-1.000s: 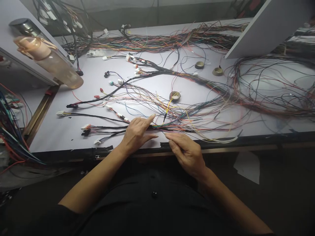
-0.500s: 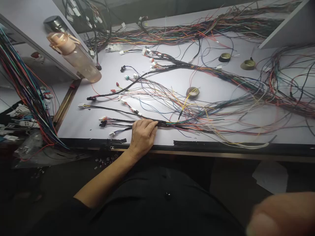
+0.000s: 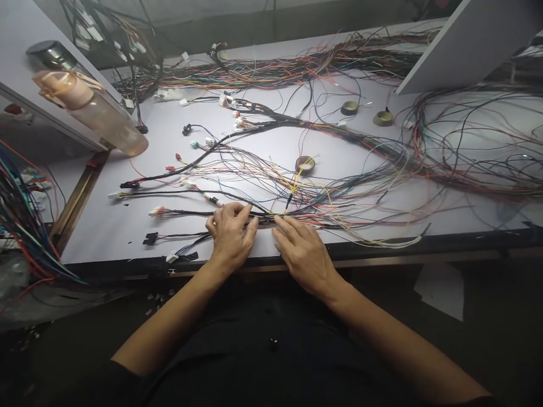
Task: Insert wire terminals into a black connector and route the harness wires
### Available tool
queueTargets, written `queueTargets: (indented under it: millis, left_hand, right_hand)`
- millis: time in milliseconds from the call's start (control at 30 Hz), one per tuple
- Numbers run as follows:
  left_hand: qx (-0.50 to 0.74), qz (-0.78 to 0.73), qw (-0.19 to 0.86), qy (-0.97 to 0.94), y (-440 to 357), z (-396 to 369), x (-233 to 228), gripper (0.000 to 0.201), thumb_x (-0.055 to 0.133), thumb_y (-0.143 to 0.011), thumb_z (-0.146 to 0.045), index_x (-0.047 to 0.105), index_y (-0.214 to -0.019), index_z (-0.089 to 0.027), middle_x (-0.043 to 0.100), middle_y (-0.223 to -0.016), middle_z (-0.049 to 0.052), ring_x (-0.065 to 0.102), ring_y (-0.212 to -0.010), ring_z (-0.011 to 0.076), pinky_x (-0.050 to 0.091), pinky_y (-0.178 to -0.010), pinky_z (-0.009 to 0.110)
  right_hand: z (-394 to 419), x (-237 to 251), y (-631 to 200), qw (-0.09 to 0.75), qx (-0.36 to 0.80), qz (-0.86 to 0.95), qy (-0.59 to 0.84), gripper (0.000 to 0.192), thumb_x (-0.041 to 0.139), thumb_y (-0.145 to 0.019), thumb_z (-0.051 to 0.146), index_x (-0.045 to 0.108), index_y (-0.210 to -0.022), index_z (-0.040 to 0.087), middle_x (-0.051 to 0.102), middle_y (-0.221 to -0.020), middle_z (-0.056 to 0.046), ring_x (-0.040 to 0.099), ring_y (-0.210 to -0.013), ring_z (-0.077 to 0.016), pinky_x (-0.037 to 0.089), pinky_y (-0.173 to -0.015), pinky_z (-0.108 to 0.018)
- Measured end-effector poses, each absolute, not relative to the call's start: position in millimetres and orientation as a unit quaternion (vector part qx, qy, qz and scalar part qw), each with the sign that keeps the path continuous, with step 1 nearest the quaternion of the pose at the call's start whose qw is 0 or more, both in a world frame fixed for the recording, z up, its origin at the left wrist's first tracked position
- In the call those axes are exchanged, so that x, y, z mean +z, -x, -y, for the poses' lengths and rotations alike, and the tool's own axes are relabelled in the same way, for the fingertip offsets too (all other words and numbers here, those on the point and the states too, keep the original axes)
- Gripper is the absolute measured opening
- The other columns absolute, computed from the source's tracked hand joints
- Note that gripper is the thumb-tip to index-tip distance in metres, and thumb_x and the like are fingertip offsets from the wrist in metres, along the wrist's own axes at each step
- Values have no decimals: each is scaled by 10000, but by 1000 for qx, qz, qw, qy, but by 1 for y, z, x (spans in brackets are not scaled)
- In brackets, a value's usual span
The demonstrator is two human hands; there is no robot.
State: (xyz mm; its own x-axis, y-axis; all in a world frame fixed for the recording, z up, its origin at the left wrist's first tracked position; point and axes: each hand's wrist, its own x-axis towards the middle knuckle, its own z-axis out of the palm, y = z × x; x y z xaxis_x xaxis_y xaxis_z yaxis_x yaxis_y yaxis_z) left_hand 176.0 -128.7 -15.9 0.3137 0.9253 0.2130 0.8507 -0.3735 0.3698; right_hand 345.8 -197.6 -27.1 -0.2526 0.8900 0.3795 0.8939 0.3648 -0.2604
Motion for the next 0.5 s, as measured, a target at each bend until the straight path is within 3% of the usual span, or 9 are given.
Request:
queueTargets:
  millis: [100,200,333,500]
  left_hand:
    - [234,-531,92,-809,-183,127,-19,246,530,-891,-335,647,-1089,-250,622,-1143,88,471,-1103,287,255,-932,491]
    - [263,-537,121,-792,-190,119,-23,177,540,-890,-349,684,-942,-261,686,-981,43,525,-1009,250,260,-936,478]
    - [281,-575,167,-750,-199,104,-23,281,591,-845,-439,688,-682,-231,702,-766,18,572,-855,225,281,-924,477]
    - [282,-571,214,-741,-202,95,-23,320,610,-812,-481,698,-654,-217,676,-664,14,582,-768,209,329,-906,474]
  right_hand:
    - [208,-34,-344,229,-13,796,561,279,485,-936,201,615,-1170,123,537,-1354,-142,496,-1234,-266,431,-968,-423]
    - [209,-31,-344,238,-12,790,565,275,492,-931,202,615,-1169,137,552,-1342,-124,496,-1224,-261,410,-983,-424]
    - [200,-26,-347,261,-4,783,564,272,487,-932,201,617,-1167,157,608,-1271,-98,501,-1200,-250,387,-1008,-425]
    - [190,-27,-345,248,-13,776,580,339,483,-936,215,570,-1250,121,617,-1242,-101,526,-1102,-259,429,-915,-395]
